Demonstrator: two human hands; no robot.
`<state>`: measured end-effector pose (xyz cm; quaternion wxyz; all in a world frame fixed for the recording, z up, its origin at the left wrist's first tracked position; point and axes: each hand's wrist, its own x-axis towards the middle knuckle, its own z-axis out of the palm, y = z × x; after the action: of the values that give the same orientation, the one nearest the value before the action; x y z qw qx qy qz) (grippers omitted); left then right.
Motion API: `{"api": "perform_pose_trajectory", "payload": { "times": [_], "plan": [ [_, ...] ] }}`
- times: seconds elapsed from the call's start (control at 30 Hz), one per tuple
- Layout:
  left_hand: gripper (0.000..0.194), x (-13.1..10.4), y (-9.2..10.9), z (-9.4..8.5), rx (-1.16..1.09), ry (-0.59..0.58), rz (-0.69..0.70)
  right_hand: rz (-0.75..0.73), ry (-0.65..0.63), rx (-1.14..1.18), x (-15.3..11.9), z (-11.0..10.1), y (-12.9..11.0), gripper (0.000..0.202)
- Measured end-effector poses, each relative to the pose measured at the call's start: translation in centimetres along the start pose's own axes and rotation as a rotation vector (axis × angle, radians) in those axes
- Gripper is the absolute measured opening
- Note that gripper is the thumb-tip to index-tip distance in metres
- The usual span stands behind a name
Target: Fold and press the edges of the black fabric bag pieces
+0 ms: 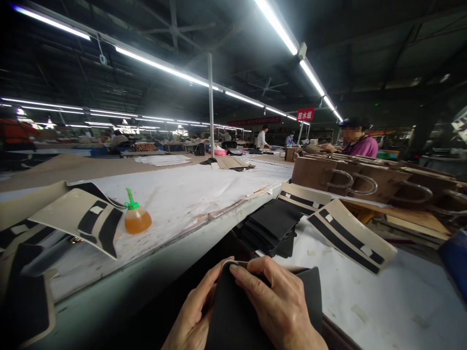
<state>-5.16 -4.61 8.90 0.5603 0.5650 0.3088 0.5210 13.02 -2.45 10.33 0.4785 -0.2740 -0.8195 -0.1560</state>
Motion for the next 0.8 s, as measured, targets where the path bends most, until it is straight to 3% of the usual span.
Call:
{"api": "perform_pose_trajectory", "payload": {
  "times": [0.37, 0.57, 0.8],
  "plan": [
    [0.043, 0.1, 0.0, -0.3, 0.018, -0.028, -0.01, -0.021, -0.036, 0.051, -0.2, -0.2, 0.3, 0.033],
    [0.047, 0.2, 0.8, -0.3, 0.029, -0.07, 0.095, -0.023, -0.082, 0.104, -0.4, -0.4, 0.4, 0.04],
    [0.045, -0.2, 2.1, -0.3, 0.126, -0.06, 0.015, -0.032, -0.129, 0.136, -0.2, -0.4, 0.5, 0.042]
  ]
}}
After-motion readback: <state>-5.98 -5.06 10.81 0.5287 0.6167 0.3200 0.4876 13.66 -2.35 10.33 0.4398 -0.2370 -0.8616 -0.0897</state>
